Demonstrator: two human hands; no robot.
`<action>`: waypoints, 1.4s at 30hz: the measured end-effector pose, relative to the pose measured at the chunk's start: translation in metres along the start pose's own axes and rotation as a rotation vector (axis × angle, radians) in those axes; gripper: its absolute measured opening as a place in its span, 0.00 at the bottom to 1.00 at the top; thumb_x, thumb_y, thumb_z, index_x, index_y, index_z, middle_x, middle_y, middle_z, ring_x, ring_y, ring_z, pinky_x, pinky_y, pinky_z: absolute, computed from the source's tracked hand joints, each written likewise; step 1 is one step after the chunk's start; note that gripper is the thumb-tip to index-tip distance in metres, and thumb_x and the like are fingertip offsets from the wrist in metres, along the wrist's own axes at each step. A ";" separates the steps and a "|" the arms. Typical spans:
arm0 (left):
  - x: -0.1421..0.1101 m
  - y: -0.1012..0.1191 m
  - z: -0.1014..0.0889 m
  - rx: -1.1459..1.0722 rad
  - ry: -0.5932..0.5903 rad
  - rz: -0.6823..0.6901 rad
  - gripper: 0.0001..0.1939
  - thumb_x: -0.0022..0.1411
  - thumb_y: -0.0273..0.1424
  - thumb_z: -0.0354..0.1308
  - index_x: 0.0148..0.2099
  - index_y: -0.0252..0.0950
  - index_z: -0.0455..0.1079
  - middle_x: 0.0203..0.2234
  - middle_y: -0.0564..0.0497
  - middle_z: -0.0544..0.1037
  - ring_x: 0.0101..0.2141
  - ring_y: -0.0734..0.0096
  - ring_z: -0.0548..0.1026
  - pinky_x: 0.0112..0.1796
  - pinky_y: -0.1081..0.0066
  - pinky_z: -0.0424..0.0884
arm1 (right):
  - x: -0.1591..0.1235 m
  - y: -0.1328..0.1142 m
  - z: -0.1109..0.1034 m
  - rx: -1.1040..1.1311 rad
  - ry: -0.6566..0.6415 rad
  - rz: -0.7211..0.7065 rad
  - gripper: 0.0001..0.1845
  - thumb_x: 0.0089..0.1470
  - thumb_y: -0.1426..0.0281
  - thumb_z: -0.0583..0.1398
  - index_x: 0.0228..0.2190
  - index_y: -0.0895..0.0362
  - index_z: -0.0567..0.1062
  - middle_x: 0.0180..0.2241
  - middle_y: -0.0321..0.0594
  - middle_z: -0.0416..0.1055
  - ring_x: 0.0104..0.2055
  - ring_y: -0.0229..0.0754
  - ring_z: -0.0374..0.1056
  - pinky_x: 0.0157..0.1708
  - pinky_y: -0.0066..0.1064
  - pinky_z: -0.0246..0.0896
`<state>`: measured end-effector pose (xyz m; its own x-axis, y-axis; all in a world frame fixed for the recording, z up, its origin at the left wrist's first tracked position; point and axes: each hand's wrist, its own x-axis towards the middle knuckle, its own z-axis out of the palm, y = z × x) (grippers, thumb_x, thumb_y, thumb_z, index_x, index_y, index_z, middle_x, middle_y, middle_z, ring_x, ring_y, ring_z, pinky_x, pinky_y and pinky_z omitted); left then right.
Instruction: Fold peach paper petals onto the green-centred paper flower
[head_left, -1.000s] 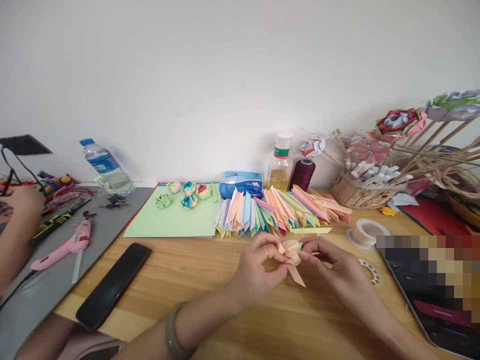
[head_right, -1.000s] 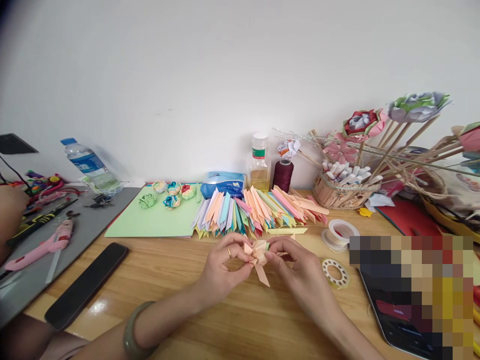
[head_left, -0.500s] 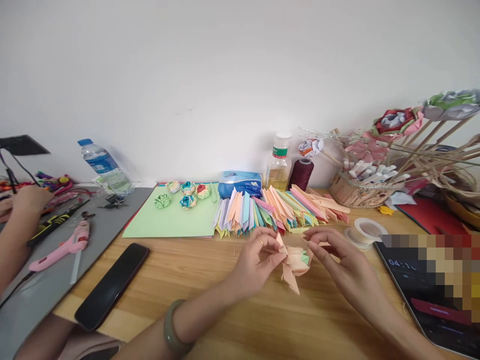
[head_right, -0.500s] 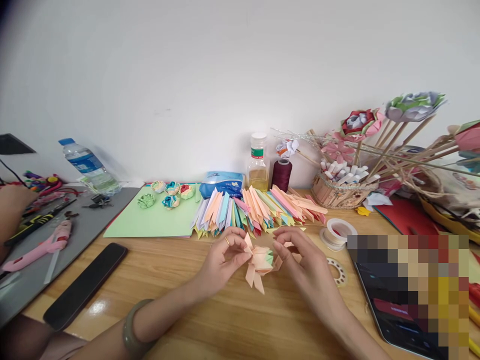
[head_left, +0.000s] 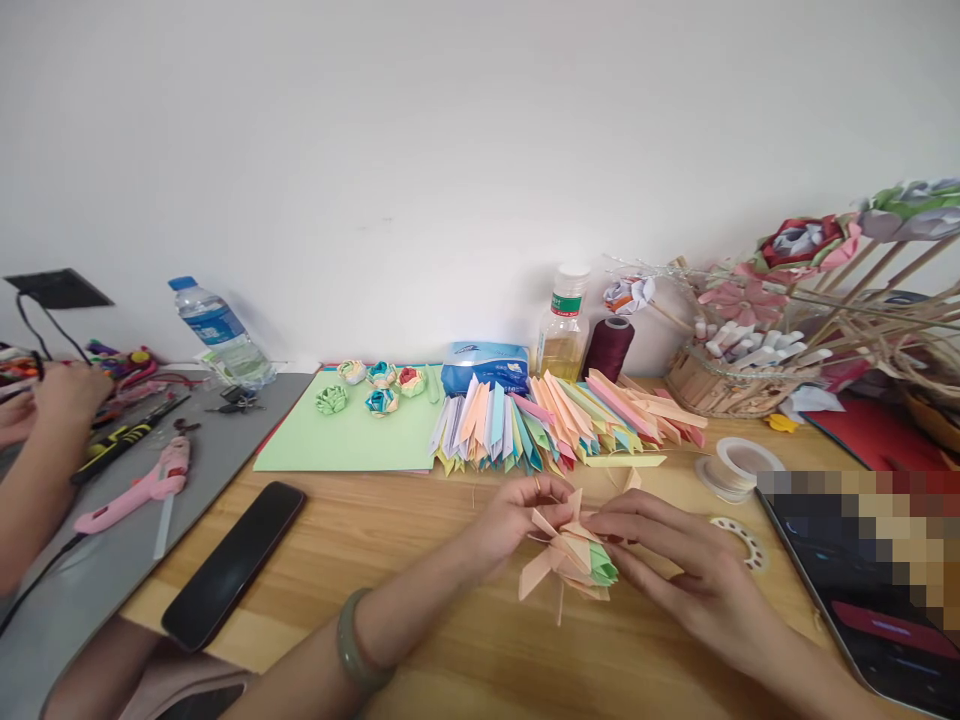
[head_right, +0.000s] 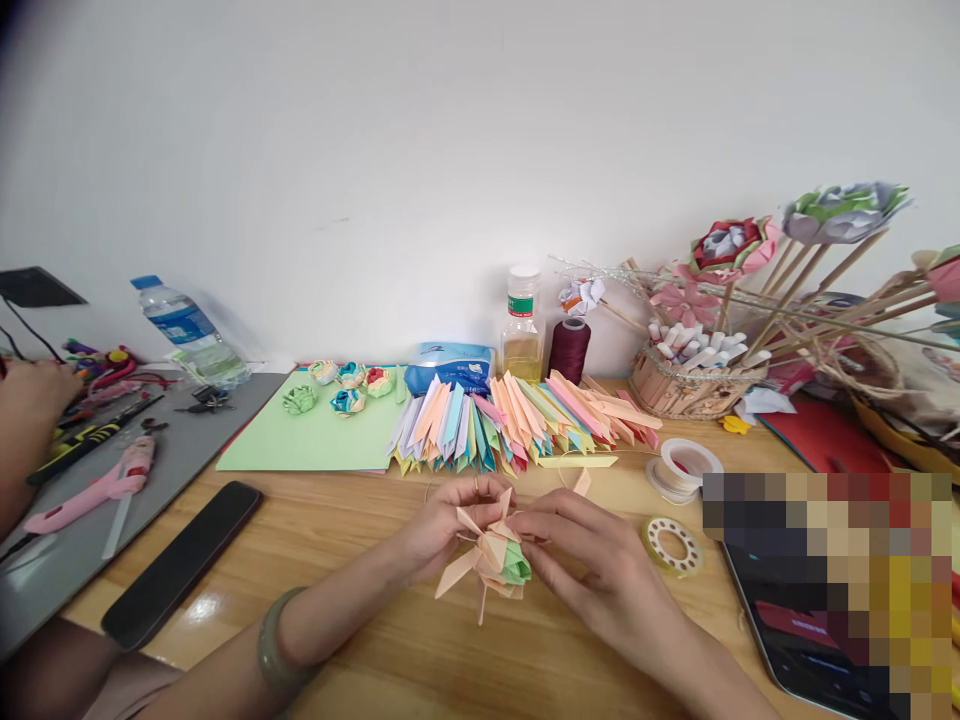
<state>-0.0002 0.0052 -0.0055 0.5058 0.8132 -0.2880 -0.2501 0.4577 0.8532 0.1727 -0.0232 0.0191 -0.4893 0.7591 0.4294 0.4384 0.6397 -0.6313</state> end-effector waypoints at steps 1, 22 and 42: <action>0.000 0.000 0.000 0.000 0.001 -0.017 0.17 0.38 0.38 0.64 0.26 0.31 0.64 0.22 0.55 0.65 0.22 0.81 0.62 0.26 0.77 0.56 | -0.002 0.002 0.001 -0.036 0.015 -0.037 0.15 0.51 0.76 0.54 0.40 0.51 0.72 0.33 0.41 0.72 0.35 0.40 0.68 0.31 0.29 0.65; 0.000 0.003 -0.001 0.017 -0.033 -0.084 0.20 0.38 0.41 0.64 0.25 0.32 0.60 0.19 0.57 0.65 0.20 0.82 0.61 0.25 0.77 0.54 | -0.014 0.009 0.010 -0.190 0.119 -0.132 0.15 0.48 0.77 0.56 0.38 0.53 0.75 0.27 0.41 0.75 0.27 0.40 0.69 0.26 0.30 0.65; -0.001 0.001 -0.003 0.014 -0.118 -0.119 0.16 0.36 0.34 0.67 0.29 0.30 0.71 0.21 0.53 0.71 0.23 0.78 0.67 0.30 0.75 0.61 | 0.004 -0.001 0.011 0.300 0.023 0.341 0.11 0.49 0.63 0.58 0.32 0.53 0.76 0.28 0.39 0.69 0.30 0.40 0.65 0.29 0.31 0.61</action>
<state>-0.0040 0.0058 -0.0055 0.6249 0.7054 -0.3346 -0.1714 0.5421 0.8227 0.1618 -0.0220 0.0143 -0.3365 0.9250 0.1763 0.3319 0.2917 -0.8971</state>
